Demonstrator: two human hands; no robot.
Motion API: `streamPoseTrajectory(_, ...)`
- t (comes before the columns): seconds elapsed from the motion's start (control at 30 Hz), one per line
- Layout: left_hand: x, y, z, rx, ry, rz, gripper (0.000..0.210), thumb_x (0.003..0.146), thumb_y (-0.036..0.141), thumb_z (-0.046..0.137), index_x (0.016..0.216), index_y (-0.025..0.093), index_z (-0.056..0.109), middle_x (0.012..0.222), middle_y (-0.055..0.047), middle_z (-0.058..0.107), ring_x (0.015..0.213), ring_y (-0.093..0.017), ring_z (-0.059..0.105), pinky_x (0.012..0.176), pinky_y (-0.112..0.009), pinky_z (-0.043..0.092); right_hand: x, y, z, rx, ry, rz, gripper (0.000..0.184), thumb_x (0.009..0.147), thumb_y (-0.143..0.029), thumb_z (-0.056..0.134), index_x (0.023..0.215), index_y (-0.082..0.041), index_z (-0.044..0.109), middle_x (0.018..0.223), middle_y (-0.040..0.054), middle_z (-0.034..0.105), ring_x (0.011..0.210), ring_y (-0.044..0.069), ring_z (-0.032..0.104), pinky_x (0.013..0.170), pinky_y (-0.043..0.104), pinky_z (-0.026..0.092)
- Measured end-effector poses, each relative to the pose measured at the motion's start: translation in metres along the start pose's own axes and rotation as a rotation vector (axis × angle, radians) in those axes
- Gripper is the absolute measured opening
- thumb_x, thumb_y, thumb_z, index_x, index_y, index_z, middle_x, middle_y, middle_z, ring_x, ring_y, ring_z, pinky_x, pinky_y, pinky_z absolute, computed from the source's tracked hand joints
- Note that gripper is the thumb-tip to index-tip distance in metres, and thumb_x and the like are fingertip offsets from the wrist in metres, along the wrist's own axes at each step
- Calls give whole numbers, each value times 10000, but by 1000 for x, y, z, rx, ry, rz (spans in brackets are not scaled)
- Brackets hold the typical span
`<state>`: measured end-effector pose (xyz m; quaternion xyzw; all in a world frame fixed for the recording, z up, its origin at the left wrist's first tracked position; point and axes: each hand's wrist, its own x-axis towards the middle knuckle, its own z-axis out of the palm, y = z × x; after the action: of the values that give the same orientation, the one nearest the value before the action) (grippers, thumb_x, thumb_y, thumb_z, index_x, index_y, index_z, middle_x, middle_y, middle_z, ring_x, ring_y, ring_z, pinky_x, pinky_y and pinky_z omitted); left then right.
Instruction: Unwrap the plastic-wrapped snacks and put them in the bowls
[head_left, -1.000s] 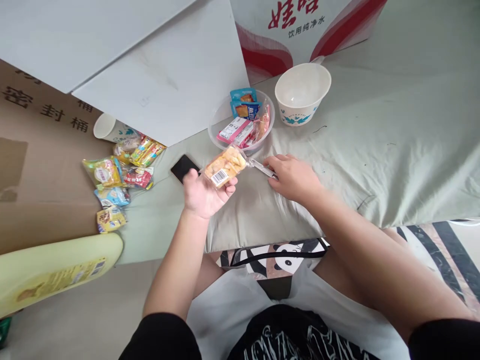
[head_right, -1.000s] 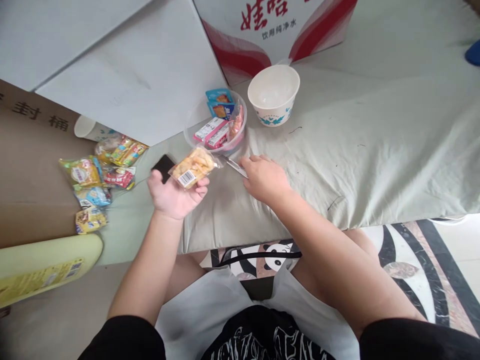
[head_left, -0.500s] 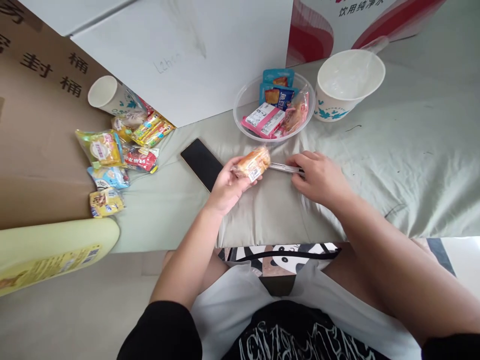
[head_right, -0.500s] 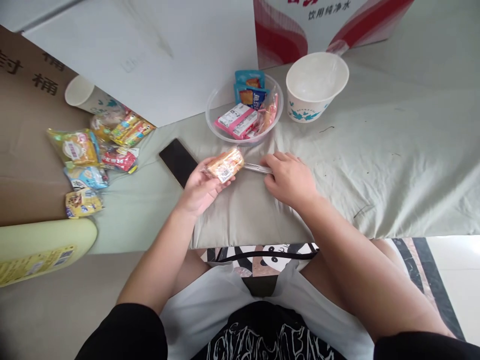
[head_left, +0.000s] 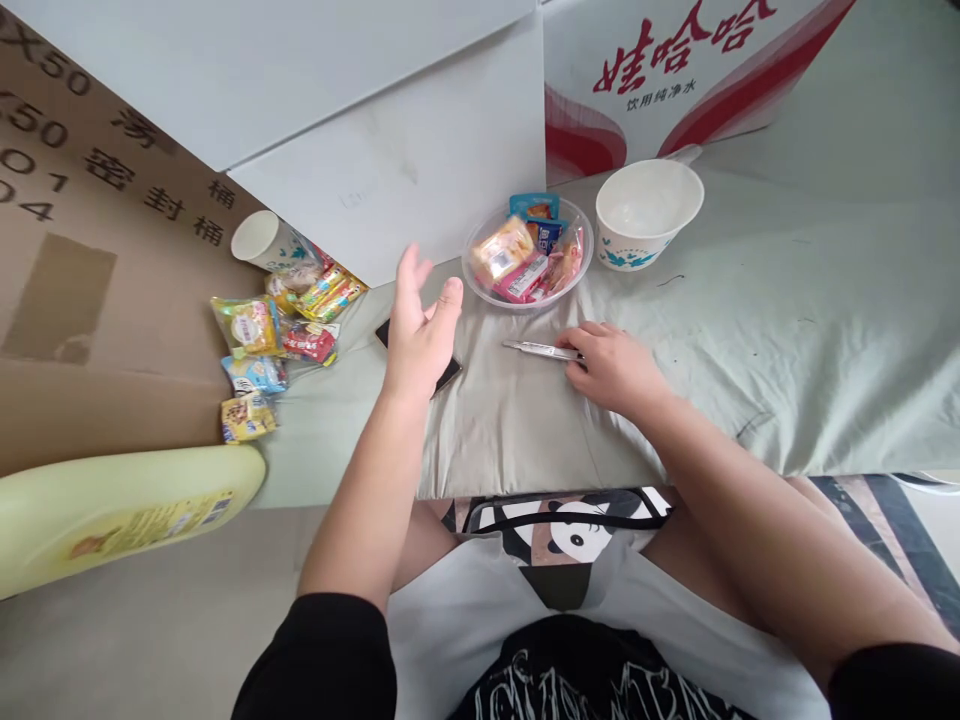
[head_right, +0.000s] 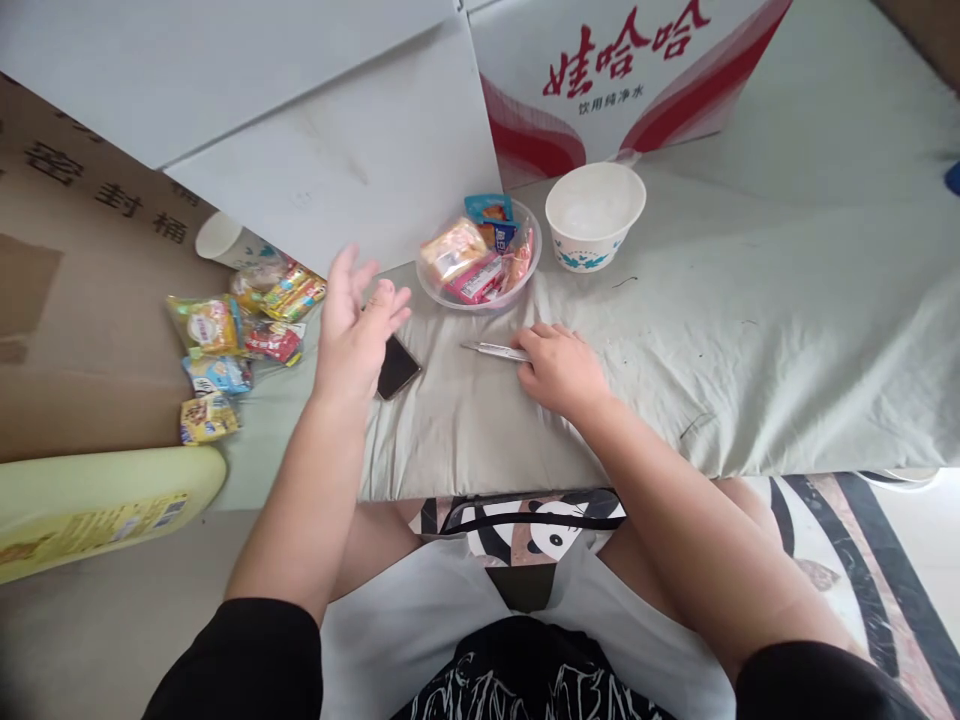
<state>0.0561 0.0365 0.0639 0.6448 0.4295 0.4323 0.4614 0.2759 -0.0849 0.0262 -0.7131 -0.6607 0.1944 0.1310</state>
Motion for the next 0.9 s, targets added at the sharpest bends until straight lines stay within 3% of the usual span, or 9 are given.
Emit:
streamPoseTrajectory(0.1,2,-9,-23,268,21,120,654,891,620,697,1443,331,501,1520,-110,560,1341,-319,628,1062,-456,557,0,2,0,1,-27,-23,393,892,-162,500,1222,-173,713,1184,131,742,1116,323,668,904,418,491)
streamPoseTrajectory(0.2,-7,-20,-74,564,126,48,438,935,442,655,1317,235,598,1387,-131,634,1308,-304,635,1123,-466,516,0,4,4,-15,-26,-33,397,893,-173,494,1225,-169,713,1194,134,742,1134,336,672,921,429,497)
streamPoseTrajectory(0.3,-19,-28,-135,994,366,-131,410,882,262,654,1277,155,635,1413,-179,589,1400,-313,540,1246,-471,383,0,5,9,-42,0,-21,392,899,-198,477,1208,-183,718,1192,130,742,1125,351,676,876,442,502)
streamPoseTrajectory(0.37,-25,-31,-171,1219,481,-341,538,891,286,644,1396,119,565,1558,-225,454,1517,-343,398,1286,-492,303,-1,4,12,-52,23,-24,386,891,-204,476,1187,-194,724,1175,126,745,1102,351,682,847,444,500)
streamPoseTrajectory(0.47,-29,-36,-208,1340,463,-662,708,889,351,658,1517,107,438,1605,-275,388,1529,-410,359,1253,-566,310,-1,4,15,-54,54,-26,369,867,-208,491,1147,-204,732,1143,123,751,1071,347,684,818,442,494)
streamPoseTrajectory(0.57,-29,-37,-224,1334,392,-754,783,818,274,729,1529,144,426,1539,-277,480,1470,-438,435,1214,-605,342,-1,5,17,-46,86,-31,351,859,-222,498,1117,-212,736,1124,122,755,1049,346,683,791,439,486)
streamPoseTrajectory(0.7,-32,-34,-230,1332,319,-839,984,734,167,775,1608,270,334,1654,-225,365,1505,-508,366,1158,-709,365,0,5,16,-48,82,-35,345,849,-222,494,1097,-213,734,1101,120,755,1032,345,683,772,430,472)
streamPoseTrajectory(0.8,-40,-30,-230,1344,280,-798,1047,721,122,781,1636,290,298,1671,-242,307,1462,-502,444,1155,-639,414,0,4,16,-59,81,-34,342,851,-220,496,1100,-214,730,1098,120,751,1013,340,680,770,425,468)
streamPoseTrajectory(0.9,-49,-24,-225,1346,332,-730,968,764,96,726,1630,255,324,1627,-248,351,1380,-445,558,1170,-551,432,0,3,16,-73,79,-23,342,853,-224,497,1105,-219,727,1108,121,748,1018,342,674,782,427,465)
